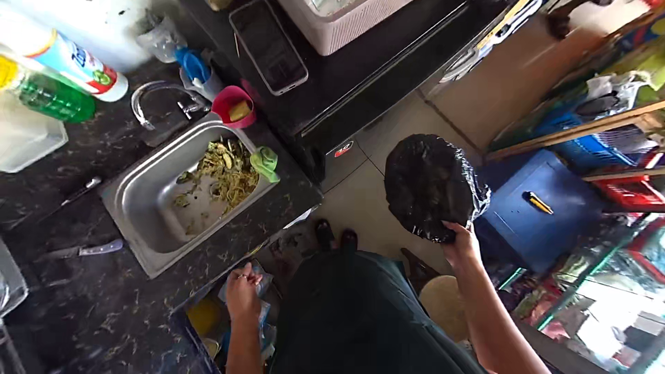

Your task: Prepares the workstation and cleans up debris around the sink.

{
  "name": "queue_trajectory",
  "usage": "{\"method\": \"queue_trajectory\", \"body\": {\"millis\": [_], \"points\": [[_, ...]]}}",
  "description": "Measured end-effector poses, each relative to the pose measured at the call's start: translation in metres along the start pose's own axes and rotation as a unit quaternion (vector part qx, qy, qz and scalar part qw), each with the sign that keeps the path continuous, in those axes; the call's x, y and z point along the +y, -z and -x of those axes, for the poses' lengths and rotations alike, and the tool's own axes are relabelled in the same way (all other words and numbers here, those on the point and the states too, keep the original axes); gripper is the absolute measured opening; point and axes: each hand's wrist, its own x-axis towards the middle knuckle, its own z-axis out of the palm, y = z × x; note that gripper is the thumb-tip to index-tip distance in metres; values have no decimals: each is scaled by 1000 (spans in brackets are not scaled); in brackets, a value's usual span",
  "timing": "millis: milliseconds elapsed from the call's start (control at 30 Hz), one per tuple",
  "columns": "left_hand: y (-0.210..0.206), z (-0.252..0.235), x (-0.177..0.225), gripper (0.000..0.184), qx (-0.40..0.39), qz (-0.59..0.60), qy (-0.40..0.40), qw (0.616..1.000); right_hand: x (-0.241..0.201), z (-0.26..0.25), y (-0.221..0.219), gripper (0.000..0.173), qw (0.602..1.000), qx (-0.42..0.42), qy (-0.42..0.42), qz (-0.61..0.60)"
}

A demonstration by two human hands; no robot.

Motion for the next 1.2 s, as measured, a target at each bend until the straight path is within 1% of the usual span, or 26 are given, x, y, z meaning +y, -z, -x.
{"method": "queue_trajectory", "body": {"millis": [33,100,167,233,267,300,400,467,500,567,633,700,800,833,867,900,967,1033,1067,1133,1200], "points": [[12,11,3,10,32,-8,-24,999,4,-2,-1,69,1000,-12,-7,14],[36,31,8,9,62,-54,-69,994,16,-2,-10,66,998,-40,-24,49],[67,29,11,15,50,-108,-119,986,32,10,-20,68,996,-52,-42,65],[91,16,21,27,29,-142,-155,977,43,26,-20,77,995,-46,-50,75],[99,8,31,30,28,-146,-165,975,48,36,-21,78,995,-39,-55,76],[104,-4,42,34,27,-143,-175,974,54,45,-23,75,995,-32,-59,75],[112,-49,82,42,12,-138,-187,973,74,67,-31,72,994,-27,-73,78],[110,-92,103,47,0,-167,-191,967,85,80,-37,70,993,-20,-78,87],[106,-119,113,51,-8,-200,-198,960,88,86,-42,70,993,-11,-78,89],[92,-173,139,62,-37,-293,-231,927,94,101,-55,70,993,18,-74,88],[65,-222,167,70,-70,-368,-272,887,98,121,-72,70,994,45,-66,80],[32,-273,188,74,-99,-414,-311,850,103,144,-96,65,993,65,-51,83],[-21,-352,201,79,-138,-451,-349,810,109,175,-122,70,989,85,-26,119],[-39,-373,203,81,-148,-463,-352,800,106,187,-128,73,987,94,-21,129],[-56,-388,203,85,-159,-472,-354,792,103,198,-132,73,985,105,-17,138],[-72,-400,203,89,-167,-484,-352,783,101,208,-132,71,983,113,-19,142],[-97,-418,195,102,-184,-517,-352,759,99,225,-128,62,981,128,-32,143],[-116,-430,176,115,-197,-552,-349,731,98,239,-125,55,979,147,-40,138],[-122,-432,167,118,-200,-564,-343,724,98,243,-123,55,977,158,-42,136],[-128,-431,152,115,-198,-567,-341,724,104,244,-120,57,975,172,-49,134],[-127,-419,144,108,-211,-583,-331,712,116,246,-118,61,973,181,-58,132]]}}
